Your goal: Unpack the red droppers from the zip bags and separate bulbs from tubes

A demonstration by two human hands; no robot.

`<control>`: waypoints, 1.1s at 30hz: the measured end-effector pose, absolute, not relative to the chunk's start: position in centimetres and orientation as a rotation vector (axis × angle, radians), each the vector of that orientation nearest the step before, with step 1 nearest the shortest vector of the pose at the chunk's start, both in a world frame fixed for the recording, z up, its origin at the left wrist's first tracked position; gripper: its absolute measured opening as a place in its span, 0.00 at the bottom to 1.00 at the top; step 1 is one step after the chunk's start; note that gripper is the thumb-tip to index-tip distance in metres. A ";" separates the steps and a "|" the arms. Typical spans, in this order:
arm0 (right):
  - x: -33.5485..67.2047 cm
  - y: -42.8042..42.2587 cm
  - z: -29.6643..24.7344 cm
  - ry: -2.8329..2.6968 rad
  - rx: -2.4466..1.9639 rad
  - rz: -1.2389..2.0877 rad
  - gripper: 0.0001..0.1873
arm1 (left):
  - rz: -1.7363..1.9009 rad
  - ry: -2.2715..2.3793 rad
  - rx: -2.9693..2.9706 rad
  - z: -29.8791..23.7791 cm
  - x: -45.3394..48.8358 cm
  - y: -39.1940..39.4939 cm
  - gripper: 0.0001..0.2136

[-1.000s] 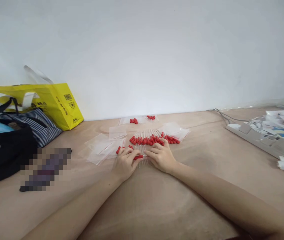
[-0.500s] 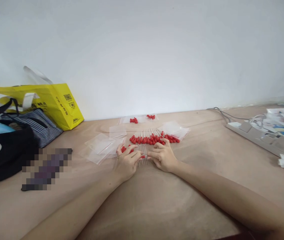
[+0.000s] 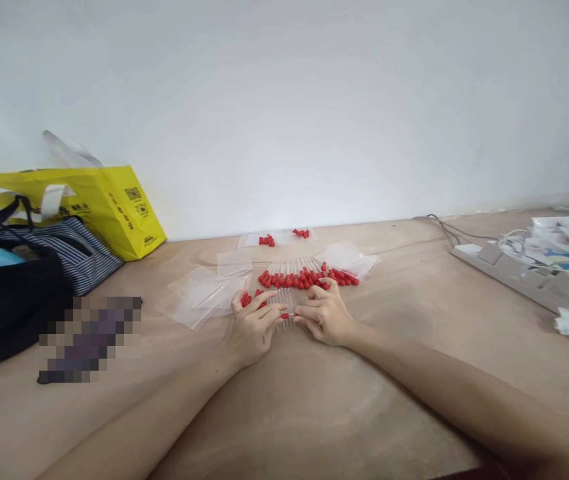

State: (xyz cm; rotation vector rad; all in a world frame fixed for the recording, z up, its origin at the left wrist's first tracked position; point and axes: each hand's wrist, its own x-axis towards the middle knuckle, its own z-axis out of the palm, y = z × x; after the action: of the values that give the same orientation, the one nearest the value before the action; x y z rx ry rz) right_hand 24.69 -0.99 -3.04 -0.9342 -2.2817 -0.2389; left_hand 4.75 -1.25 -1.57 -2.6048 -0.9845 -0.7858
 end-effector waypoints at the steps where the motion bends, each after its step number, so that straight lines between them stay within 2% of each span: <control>1: 24.7 -1.0 -3.0 -2.284 -0.922 -0.235 0.12 | -0.778 -0.985 -2.608 -1.5 4.7 -1.3 0.10; 12: 24.9 -1.1 -3.0 -2.300 -0.900 -0.208 0.13 | -0.779 -0.979 -2.627 -1.4 4.3 -1.4 0.12; 16: 25.5 -0.8 -3.2 -2.248 -0.976 -0.140 0.12 | -0.912 -1.086 -2.549 -1.6 2.8 -0.7 0.10; 23: 25.3 0.1 -4.2 -2.244 -1.197 -0.003 0.20 | -1.111 -1.295 -2.558 -1.0 0.5 0.1 0.10; 28: 24.7 0.5 -5.1 -2.158 -1.259 0.077 0.19 | -1.041 -1.494 -2.569 0.5 -1.4 0.6 0.09; 33: 23.7 0.5 -5.2 -2.083 -1.243 0.113 0.15 | -0.853 -1.444 -2.761 0.9 -2.0 0.6 0.09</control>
State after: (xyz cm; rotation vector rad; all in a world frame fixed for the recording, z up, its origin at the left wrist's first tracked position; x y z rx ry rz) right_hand 23.71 0.48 -5.20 -1.2432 -2.0831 0.1129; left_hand -1.96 0.56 0.91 -2.7611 -1.4442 -0.8526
